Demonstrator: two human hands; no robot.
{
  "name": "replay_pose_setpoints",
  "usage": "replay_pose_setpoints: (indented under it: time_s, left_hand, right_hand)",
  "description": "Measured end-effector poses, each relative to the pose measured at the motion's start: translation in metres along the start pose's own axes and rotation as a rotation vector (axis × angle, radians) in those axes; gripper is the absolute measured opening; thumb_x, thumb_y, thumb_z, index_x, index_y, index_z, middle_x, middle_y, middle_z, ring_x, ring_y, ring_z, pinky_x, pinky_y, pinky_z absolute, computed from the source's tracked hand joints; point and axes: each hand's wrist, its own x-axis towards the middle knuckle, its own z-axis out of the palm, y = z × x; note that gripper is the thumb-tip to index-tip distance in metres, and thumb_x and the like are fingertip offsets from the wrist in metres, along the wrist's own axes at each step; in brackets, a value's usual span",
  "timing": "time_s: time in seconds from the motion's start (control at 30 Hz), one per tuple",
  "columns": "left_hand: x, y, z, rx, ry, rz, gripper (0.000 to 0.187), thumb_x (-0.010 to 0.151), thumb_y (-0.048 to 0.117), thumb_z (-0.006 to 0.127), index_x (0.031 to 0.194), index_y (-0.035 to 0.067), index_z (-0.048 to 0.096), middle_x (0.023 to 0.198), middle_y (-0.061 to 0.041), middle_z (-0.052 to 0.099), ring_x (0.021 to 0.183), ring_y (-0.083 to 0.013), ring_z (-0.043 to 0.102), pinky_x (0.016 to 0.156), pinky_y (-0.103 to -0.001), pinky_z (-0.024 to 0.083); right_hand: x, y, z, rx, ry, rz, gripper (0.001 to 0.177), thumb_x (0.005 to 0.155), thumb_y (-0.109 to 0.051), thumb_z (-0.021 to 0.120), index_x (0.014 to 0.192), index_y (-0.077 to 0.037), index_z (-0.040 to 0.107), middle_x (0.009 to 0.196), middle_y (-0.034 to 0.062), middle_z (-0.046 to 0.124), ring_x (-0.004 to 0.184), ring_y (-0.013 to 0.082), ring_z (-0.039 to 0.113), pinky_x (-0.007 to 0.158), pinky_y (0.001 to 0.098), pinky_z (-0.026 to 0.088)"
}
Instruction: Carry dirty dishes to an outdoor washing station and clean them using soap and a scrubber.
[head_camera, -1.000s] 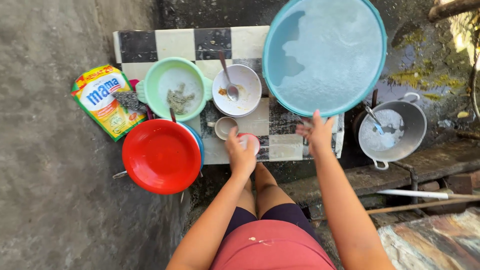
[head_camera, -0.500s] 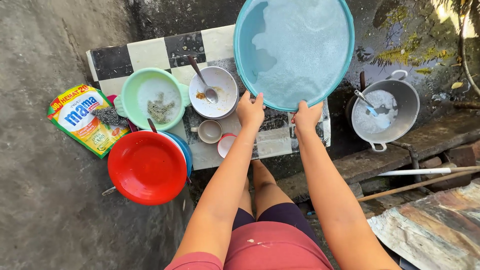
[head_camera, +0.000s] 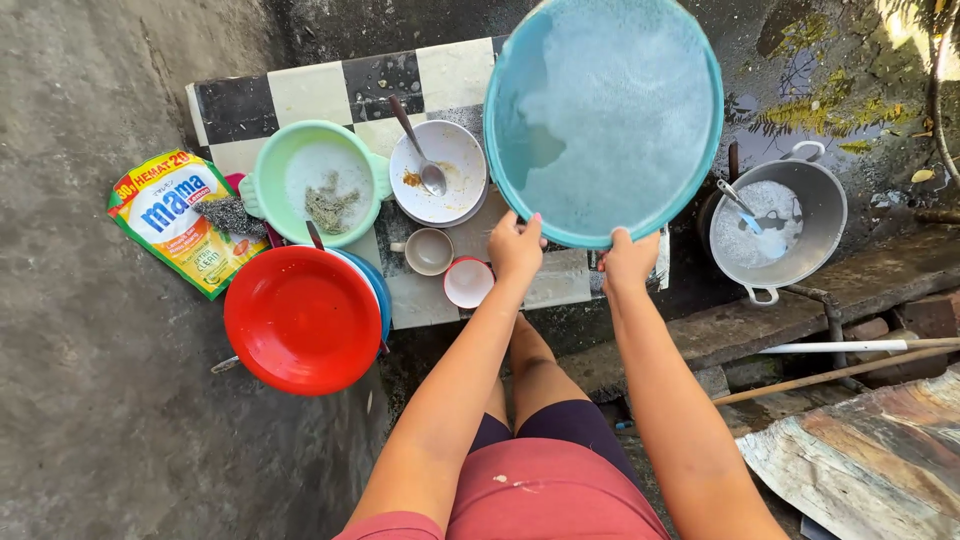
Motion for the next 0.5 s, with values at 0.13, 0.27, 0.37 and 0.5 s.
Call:
replay_pose_setpoints:
  time_s: [0.13,0.27,0.37,0.5]
  left_hand:
    - [-0.022,-0.028,-0.004,-0.010,-0.024,0.032,0.020,0.096,0.024,0.067,0.101,0.006,0.073,0.069,-0.004,0.073,0.062,-0.0137,0.072,0.060,-0.032,0.052]
    - [-0.047,-0.049,-0.012,-0.027,-0.053,-0.046,0.020,0.096,0.024,0.068,0.099,0.004,0.071,0.070,-0.004,0.073,0.062,-0.0125,0.071,0.058,-0.030,0.051]
    - [-0.060,-0.067,-0.015,-0.051,-0.076,-0.096,0.021,0.097,0.022,0.068,0.097,0.001,0.070,0.071,-0.004,0.072,0.062,-0.0121,0.070,0.057,-0.029,0.051]
    - [-0.071,-0.098,-0.015,-0.110,-0.099,-0.124,0.020,0.097,0.018,0.069,0.096,-0.003,0.068,0.074,-0.007,0.072,0.061,-0.0134,0.070,0.059,-0.029,0.050]
  right_hand:
    - [-0.027,0.013,-0.020,-0.037,0.053,0.050,0.047,0.088,0.007,0.051,0.132,0.004,0.038,0.084,0.0155,0.058,0.042,0.0159,0.047,0.032,0.0322,0.038]
    - [-0.053,0.027,-0.040,-0.051,0.085,0.092,0.046,0.088,0.004,0.052,0.132,0.002,0.038,0.083,0.0143,0.059,0.041,0.0153,0.046,0.033,0.0319,0.039]
    - [-0.066,0.047,-0.059,-0.081,0.112,0.137,0.045,0.089,0.002,0.052,0.131,0.001,0.038,0.081,0.0139,0.059,0.041,0.0152,0.046,0.034,0.0324,0.039]
    - [-0.078,0.072,-0.080,-0.053,0.098,0.187,0.038,0.096,-0.001,0.055,0.126,0.005,0.034,0.079,0.0145,0.054,0.043,0.0161,0.046,0.036,0.0339,0.041]
